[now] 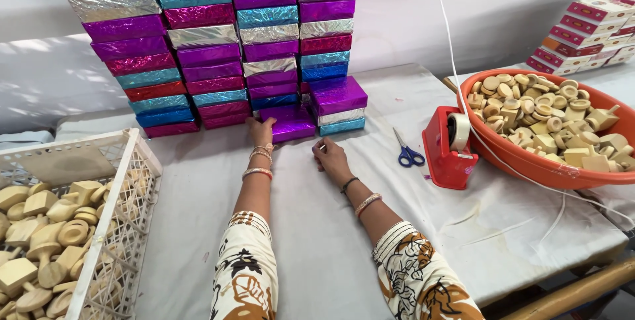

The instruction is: The person places wooden toys into a small box and closes it. They then cut a piece of shiny pink wrapping paper using scissors and wrap the box with the paper, securing it with tape.

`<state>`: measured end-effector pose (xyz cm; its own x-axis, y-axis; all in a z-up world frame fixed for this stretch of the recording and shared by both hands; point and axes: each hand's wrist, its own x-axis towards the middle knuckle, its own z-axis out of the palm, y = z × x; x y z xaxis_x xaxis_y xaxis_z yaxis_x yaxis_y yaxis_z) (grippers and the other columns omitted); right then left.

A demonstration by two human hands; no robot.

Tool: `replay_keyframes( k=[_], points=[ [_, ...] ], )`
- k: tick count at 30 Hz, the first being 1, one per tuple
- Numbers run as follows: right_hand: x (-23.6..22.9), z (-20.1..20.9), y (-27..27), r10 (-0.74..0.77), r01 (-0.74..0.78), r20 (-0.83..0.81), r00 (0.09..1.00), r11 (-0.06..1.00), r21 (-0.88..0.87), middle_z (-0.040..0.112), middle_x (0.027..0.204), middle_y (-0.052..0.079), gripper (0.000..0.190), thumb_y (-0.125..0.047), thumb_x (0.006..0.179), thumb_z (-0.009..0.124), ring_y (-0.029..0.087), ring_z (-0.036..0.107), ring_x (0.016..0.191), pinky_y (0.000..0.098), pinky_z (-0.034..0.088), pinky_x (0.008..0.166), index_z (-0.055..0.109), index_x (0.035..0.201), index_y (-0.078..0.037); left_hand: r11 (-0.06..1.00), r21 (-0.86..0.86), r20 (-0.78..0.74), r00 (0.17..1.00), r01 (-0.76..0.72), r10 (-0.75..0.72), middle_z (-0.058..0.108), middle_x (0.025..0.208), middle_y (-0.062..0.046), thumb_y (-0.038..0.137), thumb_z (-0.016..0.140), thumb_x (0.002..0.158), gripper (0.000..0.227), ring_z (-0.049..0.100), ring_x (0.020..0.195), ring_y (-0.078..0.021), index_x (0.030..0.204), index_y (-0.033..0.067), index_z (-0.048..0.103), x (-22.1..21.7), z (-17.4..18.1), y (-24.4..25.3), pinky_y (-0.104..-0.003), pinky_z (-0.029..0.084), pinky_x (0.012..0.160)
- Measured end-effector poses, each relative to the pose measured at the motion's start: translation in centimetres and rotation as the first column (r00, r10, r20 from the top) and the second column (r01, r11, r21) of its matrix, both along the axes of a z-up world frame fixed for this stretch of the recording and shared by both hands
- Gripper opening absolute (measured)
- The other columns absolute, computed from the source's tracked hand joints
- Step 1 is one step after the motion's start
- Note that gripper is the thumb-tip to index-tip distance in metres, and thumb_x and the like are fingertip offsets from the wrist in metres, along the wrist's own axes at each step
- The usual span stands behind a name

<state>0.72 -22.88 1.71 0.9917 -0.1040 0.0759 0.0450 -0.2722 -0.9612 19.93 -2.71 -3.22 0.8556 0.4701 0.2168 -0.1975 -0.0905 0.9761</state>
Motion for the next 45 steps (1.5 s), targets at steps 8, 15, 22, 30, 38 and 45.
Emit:
replay_keyframes(
  k=[8, 15, 22, 30, 38, 45],
  points=[
    [-0.2, 0.5, 0.1, -0.004, 0.003, -0.010, 1.000, 0.998, -0.064, 0.068, 0.078, 0.004, 0.019, -0.021, 0.097, 0.066, 0.011, 0.063, 0.061, 0.0279, 0.057, 0.056, 0.065, 0.103, -0.003, 0.967, 0.239, -0.053, 0.993, -0.089, 0.104, 0.073, 0.101, -0.029, 0.029, 0.080, 0.070, 0.057, 0.069, 0.098, -0.0453, 0.112, -0.0028, 0.058, 0.2, 0.0, 0.4, -0.048, 0.049, 0.097],
    [0.2, -0.5, 0.1, 0.005, 0.003, 0.059, 0.998, 0.992, -0.125, 0.070, 0.077, 0.006, 0.018, -0.021, 0.096, 0.067, 0.012, 0.063, 0.056, 0.0289, 0.054, 0.054, 0.067, 0.103, -0.004, 0.913, 0.405, -0.145, 0.983, -0.044, 0.112, 0.072, 0.111, -0.024, 0.041, 0.080, 0.072, 0.058, 0.060, 0.112, -0.0455, 0.111, 0.0003, 0.069, 1.7, -1.2, 1.0, -0.046, 0.035, 0.108],
    [-0.2, -0.3, 0.2, 0.021, -0.001, 0.094, 0.995, 0.979, -0.201, 0.072, 0.083, 0.004, 0.019, -0.020, 0.093, 0.068, 0.014, 0.063, 0.056, 0.0303, 0.052, 0.058, 0.068, 0.106, -0.006, 0.929, 0.371, -0.048, 0.999, 0.010, 0.008, 0.073, 0.111, -0.022, 0.035, 0.080, 0.067, 0.058, 0.063, 0.112, -0.0422, 0.114, 0.0020, 0.071, -0.4, -0.4, 1.2, -0.045, 0.036, 0.108],
    [0.3, -0.9, 0.1, 0.094, 0.058, 0.279, 0.956, 0.869, -0.492, 0.067, 0.097, 0.009, 0.042, -0.024, 0.090, 0.071, 0.024, 0.067, 0.086, 0.0397, 0.054, 0.079, 0.066, 0.129, -0.013, 0.979, 0.176, 0.001, 0.995, 0.101, -0.103, 0.076, 0.104, -0.021, 0.021, 0.082, 0.064, 0.055, 0.074, 0.095, -0.0343, 0.112, -0.0029, 0.071, -3.9, 2.1, 1.2, -0.040, 0.055, 0.087],
    [0.9, -1.4, 0.1, 0.109, 0.064, 0.244, 0.964, 0.792, -0.607, 0.048, 0.140, 0.014, 0.070, -0.032, 0.089, 0.073, 0.034, 0.063, 0.109, 0.0436, 0.053, 0.095, 0.043, 0.151, -0.016, 0.977, 0.156, -0.068, 0.988, 0.149, -0.140, 0.076, 0.106, -0.019, 0.019, 0.081, 0.065, 0.058, 0.073, 0.095, -0.0290, 0.117, -0.0026, 0.068, -3.9, 2.0, 2.1, -0.037, 0.055, 0.087],
    [0.2, -0.3, 0.2, 0.187, 0.001, 0.208, 0.960, 0.741, -0.672, 0.042, 0.155, 0.009, 0.071, -0.035, 0.087, 0.074, 0.032, 0.056, 0.128, 0.0440, 0.048, 0.103, 0.046, 0.150, -0.022, 0.996, 0.041, 0.031, 0.996, 0.077, -0.079, 0.068, 0.109, -0.017, 0.013, 0.085, 0.064, 0.055, 0.069, 0.096, -0.0291, 0.111, -0.0029, 0.064, -3.3, 2.1, 1.0, -0.038, 0.055, 0.086]
  ],
)
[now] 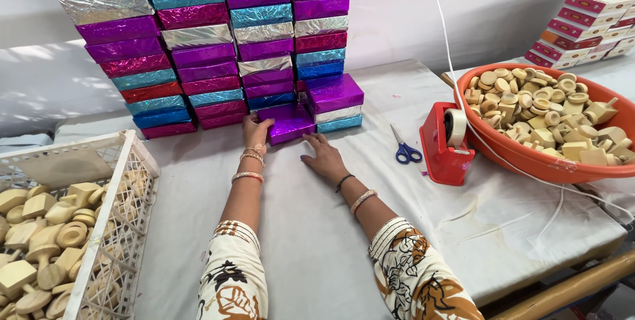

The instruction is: The person places wooden toys into a small box and closes it. They then cut a piece of shiny pink wrapping paper using scissors and wrap the box with the paper, securing it with tape.

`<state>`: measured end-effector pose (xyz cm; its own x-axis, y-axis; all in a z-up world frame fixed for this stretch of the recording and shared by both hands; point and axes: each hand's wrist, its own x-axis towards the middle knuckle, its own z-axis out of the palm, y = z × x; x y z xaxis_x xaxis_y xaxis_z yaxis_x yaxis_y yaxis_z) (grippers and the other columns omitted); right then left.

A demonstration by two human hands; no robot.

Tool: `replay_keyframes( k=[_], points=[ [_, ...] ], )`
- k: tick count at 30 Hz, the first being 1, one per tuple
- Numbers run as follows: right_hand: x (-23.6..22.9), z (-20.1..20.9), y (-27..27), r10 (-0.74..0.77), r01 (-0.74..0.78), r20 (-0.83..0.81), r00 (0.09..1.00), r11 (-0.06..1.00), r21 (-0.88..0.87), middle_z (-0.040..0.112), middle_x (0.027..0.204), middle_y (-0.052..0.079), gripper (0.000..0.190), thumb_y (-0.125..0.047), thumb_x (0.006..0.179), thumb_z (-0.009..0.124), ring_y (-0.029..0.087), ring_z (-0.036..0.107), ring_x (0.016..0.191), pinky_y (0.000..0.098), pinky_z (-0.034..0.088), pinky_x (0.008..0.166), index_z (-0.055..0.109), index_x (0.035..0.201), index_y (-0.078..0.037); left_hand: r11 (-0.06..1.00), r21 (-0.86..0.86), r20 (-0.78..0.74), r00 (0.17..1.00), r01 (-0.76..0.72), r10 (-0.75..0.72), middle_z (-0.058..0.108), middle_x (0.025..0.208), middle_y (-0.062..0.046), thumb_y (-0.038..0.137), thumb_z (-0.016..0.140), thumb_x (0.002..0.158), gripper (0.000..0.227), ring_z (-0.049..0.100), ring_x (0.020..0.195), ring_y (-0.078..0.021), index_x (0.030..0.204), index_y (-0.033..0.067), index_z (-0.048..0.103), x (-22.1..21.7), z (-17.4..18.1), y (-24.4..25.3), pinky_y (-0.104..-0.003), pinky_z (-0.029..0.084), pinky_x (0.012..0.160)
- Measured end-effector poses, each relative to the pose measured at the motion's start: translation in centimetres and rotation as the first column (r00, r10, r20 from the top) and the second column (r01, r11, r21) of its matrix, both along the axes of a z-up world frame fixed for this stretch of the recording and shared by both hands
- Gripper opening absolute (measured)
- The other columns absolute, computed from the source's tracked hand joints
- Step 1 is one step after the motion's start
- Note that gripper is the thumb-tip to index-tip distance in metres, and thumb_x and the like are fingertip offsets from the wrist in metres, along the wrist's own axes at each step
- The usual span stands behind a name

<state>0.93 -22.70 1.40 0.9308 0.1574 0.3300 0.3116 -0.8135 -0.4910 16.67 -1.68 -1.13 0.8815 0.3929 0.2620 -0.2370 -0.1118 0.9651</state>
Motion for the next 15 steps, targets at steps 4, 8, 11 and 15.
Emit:
replay_keyframes(
  k=[4, 8, 11, 15],
  points=[
    [0.4, -0.7, -0.4, -0.004, 0.004, 0.003, 1.000, 1.000, 0.029, 0.044, 0.154, 0.010, 0.064, -0.034, 0.087, 0.073, 0.032, 0.057, 0.128, 0.0433, 0.049, 0.103, 0.050, 0.145, -0.021, 0.978, -0.190, 0.071, 0.995, 0.083, -0.071, 0.066, 0.106, -0.015, 0.003, 0.081, 0.062, 0.056, 0.067, 0.092, -0.0267, 0.114, -0.0036, 0.061, 3.4, -2.9, 0.5, -0.037, 0.057, 0.081],
    [0.7, -1.1, -0.4, -0.010, 0.008, 0.043, 0.999, 0.998, 0.062, 0.048, 0.151, 0.010, 0.059, -0.032, 0.088, 0.073, 0.032, 0.057, 0.128, 0.0425, 0.050, 0.103, 0.054, 0.142, -0.018, 0.936, -0.324, 0.111, 0.988, 0.137, -0.106, 0.068, 0.102, -0.015, -0.002, 0.075, 0.066, 0.051, 0.067, 0.088, -0.0241, 0.115, -0.0052, 0.060, 6.3, -5.2, 0.1, -0.035, 0.057, 0.076],
    [0.5, -1.0, -0.2, -0.013, 0.011, 0.050, 0.999, 0.999, 0.051, 0.050, 0.149, 0.010, 0.059, -0.031, 0.088, 0.072, 0.031, 0.059, 0.125, 0.0424, 0.051, 0.101, 0.054, 0.142, -0.016, 0.961, -0.273, 0.139, 0.990, 0.050, -0.012, 0.067, 0.102, -0.018, 0.000, 0.074, 0.070, 0.045, 0.067, 0.086, -0.0259, 0.113, -0.0059, 0.059, 6.9, -5.4, -1.4, -0.036, 0.056, 0.076],
    [0.6, -1.5, -0.4, -0.007, 0.002, 0.084, 0.996, 0.999, 0.051, 0.052, 0.145, 0.010, 0.060, -0.032, 0.088, 0.072, 0.033, 0.061, 0.121, 0.0435, 0.052, 0.098, 0.054, 0.141, -0.013, 0.971, 0.084, 0.135, 0.968, -0.224, 0.212, 0.066, 0.106, -0.023, 0.009, 0.075, 0.076, 0.041, 0.065, 0.094, -0.0379, 0.111, -0.0041, 0.058, 6.9, -5.8, -3.1, -0.047, 0.051, 0.087]
  ],
)
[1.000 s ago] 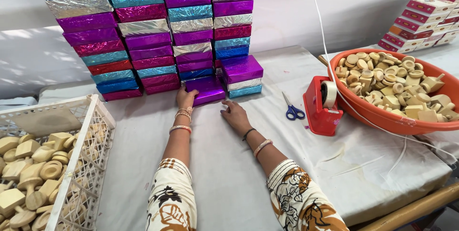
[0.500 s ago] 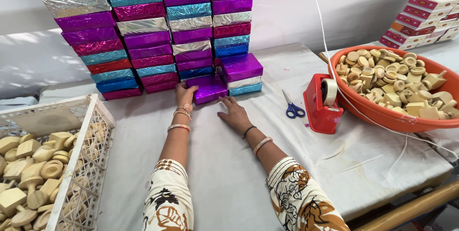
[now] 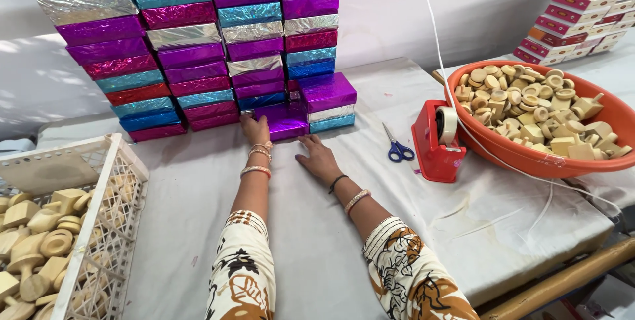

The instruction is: The person places wooden toys into a small box and closes it. They then cut a piece of shiny pink wrapping paper using scissors and wrap the box with the paper, securing it with tape.

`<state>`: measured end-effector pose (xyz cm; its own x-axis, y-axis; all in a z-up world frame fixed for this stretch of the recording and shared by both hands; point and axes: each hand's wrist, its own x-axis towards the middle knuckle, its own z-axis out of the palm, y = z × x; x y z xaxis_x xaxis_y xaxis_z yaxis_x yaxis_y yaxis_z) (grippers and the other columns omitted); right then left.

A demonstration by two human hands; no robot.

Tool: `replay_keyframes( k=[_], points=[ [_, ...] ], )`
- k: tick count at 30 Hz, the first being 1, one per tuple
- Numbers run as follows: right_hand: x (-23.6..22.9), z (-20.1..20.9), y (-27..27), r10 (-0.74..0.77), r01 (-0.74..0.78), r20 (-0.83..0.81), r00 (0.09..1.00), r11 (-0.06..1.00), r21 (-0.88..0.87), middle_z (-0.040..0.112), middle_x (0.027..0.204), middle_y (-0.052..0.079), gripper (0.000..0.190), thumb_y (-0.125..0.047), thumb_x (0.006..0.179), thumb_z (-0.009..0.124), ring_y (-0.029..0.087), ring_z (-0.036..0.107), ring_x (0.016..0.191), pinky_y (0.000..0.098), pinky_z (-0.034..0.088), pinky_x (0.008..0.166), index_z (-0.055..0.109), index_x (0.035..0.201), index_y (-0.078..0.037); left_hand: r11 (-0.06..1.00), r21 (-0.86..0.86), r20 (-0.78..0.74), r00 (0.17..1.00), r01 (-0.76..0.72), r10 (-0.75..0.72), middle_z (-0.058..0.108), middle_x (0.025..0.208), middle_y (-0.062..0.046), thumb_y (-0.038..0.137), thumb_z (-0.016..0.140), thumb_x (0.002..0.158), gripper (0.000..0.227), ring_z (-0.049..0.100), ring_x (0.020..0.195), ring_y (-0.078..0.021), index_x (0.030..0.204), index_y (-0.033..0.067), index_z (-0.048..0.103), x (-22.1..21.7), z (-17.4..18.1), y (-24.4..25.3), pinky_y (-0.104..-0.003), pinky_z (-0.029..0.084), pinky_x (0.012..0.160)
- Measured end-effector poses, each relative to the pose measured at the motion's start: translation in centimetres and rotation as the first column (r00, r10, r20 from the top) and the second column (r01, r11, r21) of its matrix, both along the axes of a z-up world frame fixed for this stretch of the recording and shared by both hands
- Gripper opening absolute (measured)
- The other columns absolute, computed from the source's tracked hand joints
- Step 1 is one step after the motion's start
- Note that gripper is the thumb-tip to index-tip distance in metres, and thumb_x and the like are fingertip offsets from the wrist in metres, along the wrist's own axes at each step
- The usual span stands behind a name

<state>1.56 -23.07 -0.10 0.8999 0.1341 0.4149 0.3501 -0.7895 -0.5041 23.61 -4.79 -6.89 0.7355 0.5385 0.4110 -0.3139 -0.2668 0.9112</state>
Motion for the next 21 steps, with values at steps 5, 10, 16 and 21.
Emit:
replay_keyframes(
  k=[5, 10, 16, 21],
  points=[
    [-0.3, 0.6, 0.1, -0.001, 0.000, -0.028, 1.000, 0.999, -0.036, 0.053, 0.142, 0.011, 0.058, -0.032, 0.089, 0.071, 0.035, 0.062, 0.117, 0.0444, 0.052, 0.098, 0.054, 0.141, -0.012, 0.969, 0.243, -0.151, 0.984, -0.053, 0.092, 0.062, 0.119, -0.023, 0.023, 0.076, 0.082, 0.050, 0.054, 0.115, -0.0458, 0.121, 0.0007, 0.054, -2.1, 2.0, 1.1, -0.058, 0.038, 0.103],
    [-0.9, 1.6, -0.4, 0.036, -0.040, -0.098, 0.995, 0.998, -0.041, 0.052, 0.142, 0.013, 0.058, -0.034, 0.089, 0.072, 0.037, 0.061, 0.116, 0.0452, 0.050, 0.099, 0.054, 0.140, -0.011, 0.904, 0.428, -0.052, 0.997, -0.025, 0.053, 0.048, 0.140, -0.027, 0.038, 0.070, 0.095, 0.060, 0.045, 0.130, -0.0476, 0.135, -0.0015, 0.048, -11.2, 4.9, 1.7, -0.061, 0.034, 0.110],
    [1.0, -0.5, -3.2, 0.125, -0.129, -0.130, 0.984, 0.991, -0.023, 0.054, 0.136, 0.015, 0.059, -0.031, 0.084, 0.079, 0.036, 0.060, 0.119, 0.0428, 0.050, 0.102, 0.058, 0.136, -0.013, 0.212, 0.846, -0.454, 0.870, 0.489, -0.194, 0.015, 0.165, -0.027, 0.056, 0.053, 0.095, 0.084, 0.008, 0.152, -0.0520, 0.154, 0.0010, 0.029, -30.0, 8.3, -2.3, -0.069, 0.012, 0.118],
    [-7.4, 6.5, -5.9, 0.209, -0.214, -0.488, 0.848, 0.976, 0.046, 0.051, 0.136, 0.012, 0.058, -0.030, 0.086, 0.073, 0.029, 0.070, 0.103, 0.0384, 0.061, 0.087, 0.053, 0.138, -0.015, -0.162, 0.827, -0.545, 0.697, 0.538, -0.467, 0.016, 0.162, -0.030, 0.055, 0.045, 0.099, 0.081, 0.009, 0.148, -0.0541, 0.159, 0.0059, 0.024, -40.2, 10.7, -6.1, -0.072, 0.006, 0.115]
  ],
)
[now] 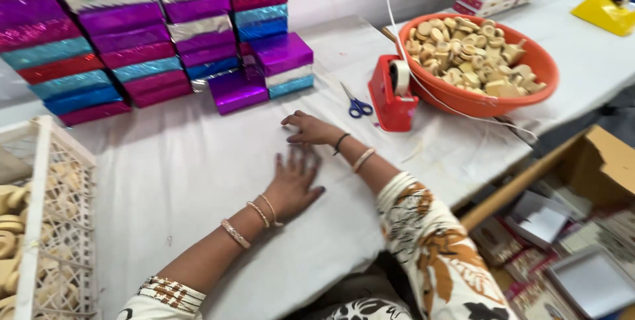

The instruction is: The person places wooden toys into a small box and closes it. They then cut a piece of shiny pink wrapping paper using scissors and wrap the box with the paper, securing it with tape.

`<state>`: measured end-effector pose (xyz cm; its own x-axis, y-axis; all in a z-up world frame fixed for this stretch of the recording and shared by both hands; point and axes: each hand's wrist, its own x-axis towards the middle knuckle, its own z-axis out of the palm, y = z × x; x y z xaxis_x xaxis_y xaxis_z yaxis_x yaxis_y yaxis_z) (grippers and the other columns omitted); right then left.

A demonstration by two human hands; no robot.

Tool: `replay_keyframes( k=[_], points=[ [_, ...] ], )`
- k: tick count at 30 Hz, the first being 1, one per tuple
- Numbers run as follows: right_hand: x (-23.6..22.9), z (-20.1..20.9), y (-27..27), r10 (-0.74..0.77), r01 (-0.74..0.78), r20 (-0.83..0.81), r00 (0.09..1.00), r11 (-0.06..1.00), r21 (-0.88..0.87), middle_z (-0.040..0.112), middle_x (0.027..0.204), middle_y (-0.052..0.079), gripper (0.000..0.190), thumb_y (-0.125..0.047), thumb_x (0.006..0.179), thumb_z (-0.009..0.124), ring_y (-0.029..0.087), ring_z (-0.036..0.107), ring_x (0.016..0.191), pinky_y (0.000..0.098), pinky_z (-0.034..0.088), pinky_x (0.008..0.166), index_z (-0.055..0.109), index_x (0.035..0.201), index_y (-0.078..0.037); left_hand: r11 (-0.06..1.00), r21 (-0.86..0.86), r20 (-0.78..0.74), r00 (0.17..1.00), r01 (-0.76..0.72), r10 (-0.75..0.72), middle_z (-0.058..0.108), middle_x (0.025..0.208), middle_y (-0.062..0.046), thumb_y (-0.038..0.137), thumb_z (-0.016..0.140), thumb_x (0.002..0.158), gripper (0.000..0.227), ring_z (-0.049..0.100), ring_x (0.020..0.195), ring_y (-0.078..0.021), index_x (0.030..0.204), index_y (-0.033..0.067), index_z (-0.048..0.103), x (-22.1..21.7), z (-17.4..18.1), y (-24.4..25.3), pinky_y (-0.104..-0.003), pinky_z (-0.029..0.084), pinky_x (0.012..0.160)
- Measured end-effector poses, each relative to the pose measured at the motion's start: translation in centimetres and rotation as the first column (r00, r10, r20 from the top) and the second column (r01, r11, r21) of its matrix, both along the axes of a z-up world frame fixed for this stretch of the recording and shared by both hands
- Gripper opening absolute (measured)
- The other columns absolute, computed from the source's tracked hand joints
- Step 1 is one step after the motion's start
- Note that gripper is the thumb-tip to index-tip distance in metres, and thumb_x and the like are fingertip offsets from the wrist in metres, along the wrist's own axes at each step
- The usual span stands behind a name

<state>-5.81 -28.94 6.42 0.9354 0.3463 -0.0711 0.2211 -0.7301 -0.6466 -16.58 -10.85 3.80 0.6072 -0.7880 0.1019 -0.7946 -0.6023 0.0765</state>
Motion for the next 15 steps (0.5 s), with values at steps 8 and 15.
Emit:
replay_keyframes(
  k=[8, 15],
  points=[
    [-18.3, 9.2, -17.4, -0.258, 0.256, -0.084, 0.962, 0.966, -0.041, 0.074, 0.088, 0.003, 0.026, -0.029, 0.098, 0.065, 0.010, 0.070, 0.077, 0.0280, 0.060, 0.067, 0.072, 0.106, -0.005, 0.707, -0.325, -0.287, 0.647, 0.628, -0.707, 0.044, 0.155, -0.015, 0.045, 0.053, 0.098, 0.058, 0.030, 0.148, -0.0386, 0.147, 0.0135, 0.051, -4.7, -0.8, -1.9, -0.057, 0.019, 0.122],
    [-36.9, 7.1, -37.0, -0.762, 0.717, -0.123, 0.636, 0.642, -0.270, 0.068, 0.064, 0.010, 0.051, -0.040, 0.103, 0.060, 0.017, 0.059, 0.057, 0.0345, 0.050, 0.055, 0.079, 0.081, 0.001, 0.650, -0.563, -0.061, 0.759, 0.510, -0.649, 0.061, 0.143, -0.011, 0.032, 0.067, 0.097, 0.038, 0.043, 0.143, -0.0323, 0.129, 0.0117, 0.069, 0.8, -2.2, -1.0, -0.047, 0.029, 0.123]
  ],
)
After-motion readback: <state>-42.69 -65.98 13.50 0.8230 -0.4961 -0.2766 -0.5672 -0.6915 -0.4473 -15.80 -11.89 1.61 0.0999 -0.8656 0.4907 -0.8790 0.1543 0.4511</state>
